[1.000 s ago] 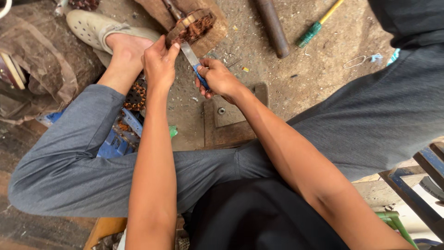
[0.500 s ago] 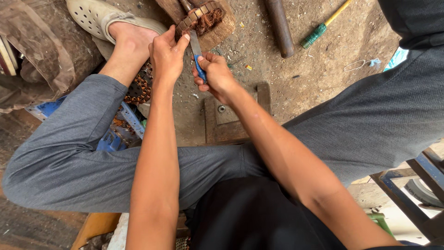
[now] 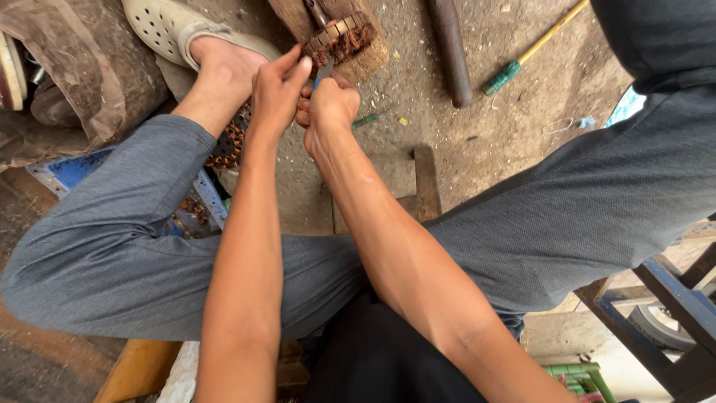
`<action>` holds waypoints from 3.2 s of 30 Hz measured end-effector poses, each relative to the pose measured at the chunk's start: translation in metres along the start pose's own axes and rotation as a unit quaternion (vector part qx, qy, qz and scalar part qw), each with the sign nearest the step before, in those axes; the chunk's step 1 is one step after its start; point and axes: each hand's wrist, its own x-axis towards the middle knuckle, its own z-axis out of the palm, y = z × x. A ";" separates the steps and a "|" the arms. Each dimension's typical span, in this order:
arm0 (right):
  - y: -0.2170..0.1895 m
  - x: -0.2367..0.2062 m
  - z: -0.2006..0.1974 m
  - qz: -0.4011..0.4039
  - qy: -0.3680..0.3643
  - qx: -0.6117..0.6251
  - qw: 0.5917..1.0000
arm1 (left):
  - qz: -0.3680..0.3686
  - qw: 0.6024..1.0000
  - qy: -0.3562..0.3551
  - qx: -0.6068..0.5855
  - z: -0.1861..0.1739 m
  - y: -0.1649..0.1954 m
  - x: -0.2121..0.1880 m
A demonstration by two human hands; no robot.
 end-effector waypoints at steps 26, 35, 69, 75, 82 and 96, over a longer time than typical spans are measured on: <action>-0.036 0.022 -0.023 0.185 -0.304 -0.019 0.934 | 0.340 0.901 0.122 0.239 0.025 -0.006 -0.006; -0.048 0.035 -0.029 0.165 -0.281 -0.136 0.936 | 0.343 0.904 0.190 0.170 0.052 -0.018 0.005; -0.155 -0.095 -0.138 -0.388 -0.285 -0.773 0.414 | 0.288 0.935 0.193 0.076 0.037 0.009 -0.007; -0.134 -0.134 -0.122 -0.348 -0.249 -0.781 0.454 | 0.278 0.938 0.197 0.065 0.051 -0.003 0.007; -0.126 -0.149 -0.113 -0.263 -0.118 -0.839 0.462 | 0.296 0.936 0.176 0.073 0.029 0.010 -0.002; -0.141 -0.120 -0.110 -0.320 -0.238 -0.807 0.435 | 0.311 0.923 0.225 0.031 0.052 -0.012 0.017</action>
